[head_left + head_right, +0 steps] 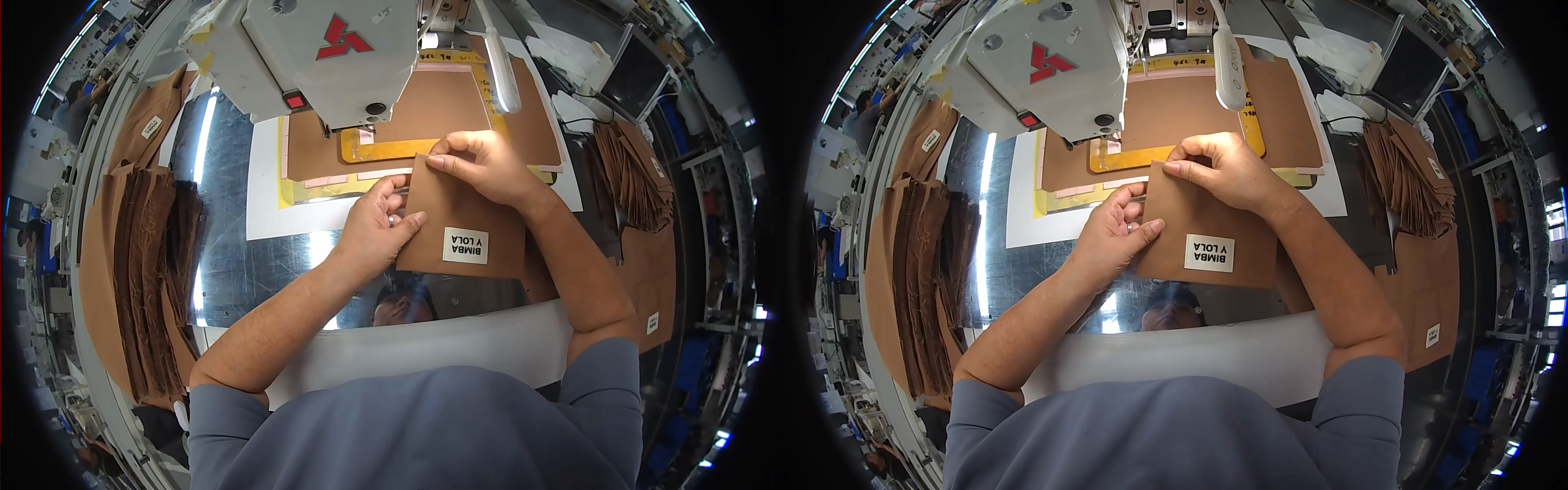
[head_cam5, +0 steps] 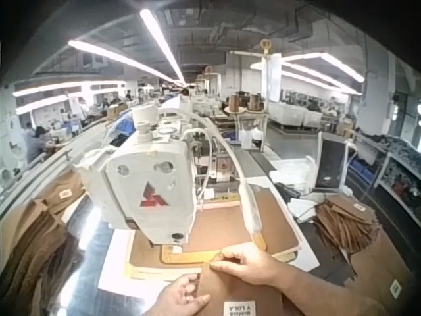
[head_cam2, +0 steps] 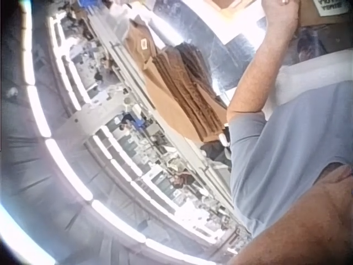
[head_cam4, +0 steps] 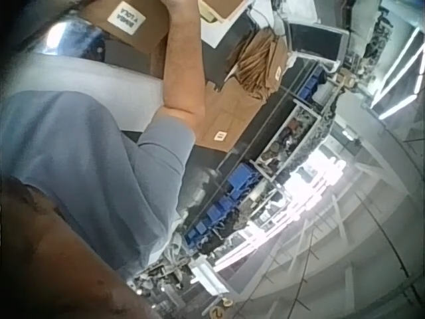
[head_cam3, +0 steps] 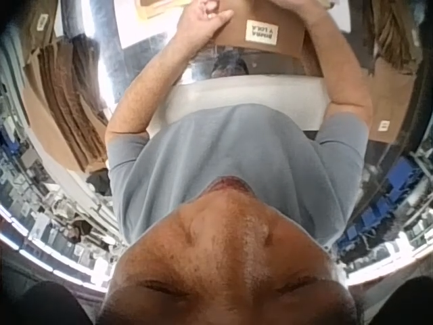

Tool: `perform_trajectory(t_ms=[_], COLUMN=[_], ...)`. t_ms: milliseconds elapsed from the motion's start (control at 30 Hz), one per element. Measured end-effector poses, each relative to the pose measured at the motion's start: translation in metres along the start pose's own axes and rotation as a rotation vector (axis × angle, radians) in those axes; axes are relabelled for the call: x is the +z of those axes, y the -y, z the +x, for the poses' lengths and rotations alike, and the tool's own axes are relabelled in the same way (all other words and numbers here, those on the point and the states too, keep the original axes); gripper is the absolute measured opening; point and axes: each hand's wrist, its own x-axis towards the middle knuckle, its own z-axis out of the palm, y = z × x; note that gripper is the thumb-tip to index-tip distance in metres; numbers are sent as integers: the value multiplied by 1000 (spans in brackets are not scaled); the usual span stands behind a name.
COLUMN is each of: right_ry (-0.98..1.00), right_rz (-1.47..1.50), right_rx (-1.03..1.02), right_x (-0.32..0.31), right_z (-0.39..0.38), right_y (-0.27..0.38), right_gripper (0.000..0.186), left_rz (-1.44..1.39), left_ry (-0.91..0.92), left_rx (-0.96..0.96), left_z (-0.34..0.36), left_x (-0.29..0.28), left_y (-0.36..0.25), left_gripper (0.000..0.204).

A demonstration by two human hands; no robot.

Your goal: Sewing and assembling leather pocket components using an industrial sewing machine with an automated clamping frame.

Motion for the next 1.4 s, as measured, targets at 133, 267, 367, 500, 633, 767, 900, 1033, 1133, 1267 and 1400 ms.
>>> perform_trajectory(t_ms=[133,267,367,500,633,767,900,1033,1133,1267,1400], right_ry=[89,53,35,-33,-34,-6,28,-32,-52,-123,-118], right_rz=[-115,-97,-89,-23,-103,-211,-384,-518,-542,-619,-667], right_rx=[-7,-140,-143,-145,-134,-117,-109,-152,-33,45,18], right_x=[-3,3,4,9,14,10,-7,-21,-22,-20,-11], right_z=[5,3,2,2,11,23,55,101,128,157,173], right_y=[2,4,4,10,16,23,3,-10,-10,-12,-14], right_gripper=[20,19,18,15,15,16,19,22,21,21,22], left_rz=[281,355,413,308,293,258,333,764,888,1391,1532], left_ry=[-199,-232,-237,-247,-269,-265,-284,-391,-235,-57,-76], left_rx=[291,267,228,203,194,97,125,270,431,460,587], left_z=[12,24,27,32,38,36,30,25,19,19,30], left_x=[-14,-20,-23,-23,-26,-33,-64,-76,-68,-51,-58], left_y=[-8,-19,-18,-14,-14,-23,-21,-29,-33,-37,-29], left_gripper=[48,27,23,18,16,16,14,10,17,38,57])
